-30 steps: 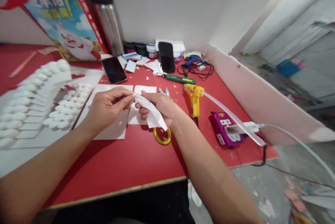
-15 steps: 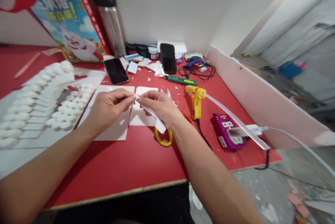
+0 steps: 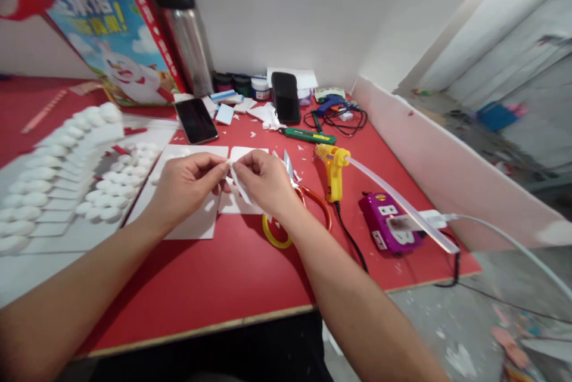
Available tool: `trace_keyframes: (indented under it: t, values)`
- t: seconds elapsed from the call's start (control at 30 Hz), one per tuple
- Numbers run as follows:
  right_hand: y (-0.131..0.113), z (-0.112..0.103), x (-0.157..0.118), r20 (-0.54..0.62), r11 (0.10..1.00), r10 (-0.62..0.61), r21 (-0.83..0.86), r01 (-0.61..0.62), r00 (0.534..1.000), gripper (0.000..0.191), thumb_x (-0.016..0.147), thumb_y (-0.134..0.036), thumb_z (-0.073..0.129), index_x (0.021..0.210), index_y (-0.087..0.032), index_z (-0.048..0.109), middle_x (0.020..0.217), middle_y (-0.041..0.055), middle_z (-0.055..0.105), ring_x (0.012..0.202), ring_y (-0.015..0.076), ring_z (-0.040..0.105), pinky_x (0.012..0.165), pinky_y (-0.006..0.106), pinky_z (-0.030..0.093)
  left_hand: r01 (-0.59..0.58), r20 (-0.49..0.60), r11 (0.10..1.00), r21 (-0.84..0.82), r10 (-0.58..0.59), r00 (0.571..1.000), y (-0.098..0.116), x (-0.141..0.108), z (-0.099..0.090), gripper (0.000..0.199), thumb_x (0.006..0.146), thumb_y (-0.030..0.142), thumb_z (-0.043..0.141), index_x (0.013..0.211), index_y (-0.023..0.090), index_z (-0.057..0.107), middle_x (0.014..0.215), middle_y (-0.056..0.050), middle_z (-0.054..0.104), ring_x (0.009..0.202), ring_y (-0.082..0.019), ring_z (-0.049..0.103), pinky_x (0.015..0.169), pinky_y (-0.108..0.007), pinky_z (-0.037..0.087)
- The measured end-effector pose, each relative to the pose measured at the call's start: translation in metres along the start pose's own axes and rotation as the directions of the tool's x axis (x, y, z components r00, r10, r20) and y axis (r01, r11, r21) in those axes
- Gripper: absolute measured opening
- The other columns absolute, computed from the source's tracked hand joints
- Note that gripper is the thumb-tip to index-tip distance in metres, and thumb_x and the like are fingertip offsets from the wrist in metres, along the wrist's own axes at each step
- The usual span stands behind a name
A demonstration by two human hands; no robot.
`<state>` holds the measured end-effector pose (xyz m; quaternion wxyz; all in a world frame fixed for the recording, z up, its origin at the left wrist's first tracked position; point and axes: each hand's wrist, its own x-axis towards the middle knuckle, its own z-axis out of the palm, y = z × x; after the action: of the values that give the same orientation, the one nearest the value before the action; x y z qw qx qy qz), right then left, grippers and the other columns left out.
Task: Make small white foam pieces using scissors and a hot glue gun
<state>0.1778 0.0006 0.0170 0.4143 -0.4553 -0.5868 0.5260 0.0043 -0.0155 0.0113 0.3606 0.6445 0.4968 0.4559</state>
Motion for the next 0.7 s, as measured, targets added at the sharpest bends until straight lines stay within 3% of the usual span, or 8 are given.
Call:
trace_keyframes:
  t: [0.17, 0.27, 0.33, 0.4, 0.5, 0.6, 0.7]
  values:
    - [0.0008, 0.0027, 0.0011, -0.047, 0.998, 0.048, 0.049, -0.046, 0.998, 0.023, 0.076, -0.038, 0.076, 0.075, -0.020, 0.062, 0.068, -0.0009, 0.064, 0.059, 0.0117, 0.053, 0.056, 0.026, 0.040, -0.017, -0.006, 1.000, 0.002, 0.017, 1.000, -0.0021, -0.0020, 0.0036, 0.016, 0.095, 0.029, 0.066, 0.091, 0.017, 0.076, 0.068, -0.001, 0.071, 0.055, -0.012, 0.064, 0.055, -0.023, 0.050]
    - [0.0032, 0.0050, 0.0013, -0.144, 0.996, -0.022, -0.093, 0.009, 0.989, 0.017, 0.075, -0.031, 0.073, 0.070, -0.020, 0.060, 0.064, -0.0014, 0.061, 0.060, 0.0127, 0.051, 0.055, 0.026, 0.037, -0.081, -0.017, 0.991, 0.106, 0.083, 0.996, -0.0017, -0.0042, 0.0065, 0.015, 0.096, 0.027, 0.063, 0.093, 0.018, 0.075, 0.065, 0.001, 0.069, 0.056, -0.013, 0.063, 0.057, -0.025, 0.049]
    - [0.0044, 0.0063, 0.0007, -0.194, 0.975, -0.114, -0.211, 0.072, 0.974, 0.015, 0.076, -0.028, 0.070, 0.068, -0.021, 0.060, 0.064, -0.0013, 0.060, 0.062, 0.0134, 0.051, 0.056, 0.027, 0.036, -0.185, -0.035, 0.953, 0.240, 0.199, 0.979, -0.0008, -0.0052, 0.0080, 0.015, 0.097, 0.023, 0.062, 0.092, 0.018, 0.074, 0.070, -0.001, 0.070, 0.061, -0.014, 0.064, 0.062, -0.027, 0.050]
    - [0.0050, 0.0065, 0.0000, -0.195, 0.964, -0.165, -0.240, 0.116, 0.967, 0.014, 0.079, -0.027, 0.069, 0.070, -0.020, 0.061, 0.066, -0.0008, 0.061, 0.064, 0.0141, 0.053, 0.059, 0.028, 0.038, -0.330, -0.018, 0.846, 0.419, 0.371, 0.929, -0.0007, -0.0055, 0.0086, 0.016, 0.099, 0.020, 0.058, 0.092, 0.015, 0.072, 0.080, -0.005, 0.073, 0.071, -0.018, 0.067, 0.067, -0.030, 0.051]
    - [0.0050, 0.0050, -0.0005, -0.144, 0.978, -0.163, -0.152, 0.140, 0.976, 0.014, 0.082, -0.030, 0.070, 0.074, -0.020, 0.064, 0.072, 0.0009, 0.064, 0.068, 0.0155, 0.057, 0.064, 0.030, 0.043, -0.469, 0.092, 0.586, 0.661, 0.557, 0.825, -0.0024, -0.0047, 0.0080, 0.022, 0.102, 0.017, 0.050, 0.094, 0.012, 0.070, 0.085, -0.011, 0.072, 0.075, -0.023, 0.068, 0.066, -0.033, 0.050]
    - [0.0048, 0.0028, -0.0008, -0.099, 0.989, -0.135, -0.081, 0.127, 0.986, 0.017, 0.084, -0.034, 0.073, 0.078, -0.019, 0.065, 0.076, 0.0029, 0.066, 0.073, 0.0172, 0.058, 0.068, 0.032, 0.045, -0.516, 0.198, 0.392, 0.762, 0.617, 0.762, -0.0037, -0.0041, 0.0060, 0.024, 0.102, 0.012, 0.045, 0.099, 0.009, 0.069, 0.084, -0.014, 0.071, 0.069, -0.024, 0.066, 0.058, -0.034, 0.047]
    - [0.0047, 0.0011, -0.0018, -0.083, 0.992, -0.112, -0.059, 0.107, 0.990, 0.018, 0.085, -0.035, 0.073, 0.081, -0.019, 0.065, 0.081, 0.0050, 0.067, 0.078, 0.0193, 0.060, 0.073, 0.034, 0.047, -0.555, 0.248, 0.338, 0.760, 0.639, 0.728, -0.0024, -0.0046, 0.0032, 0.025, 0.098, 0.006, 0.048, 0.111, 0.003, 0.069, 0.090, -0.017, 0.073, 0.070, -0.025, 0.067, 0.061, -0.035, 0.050]
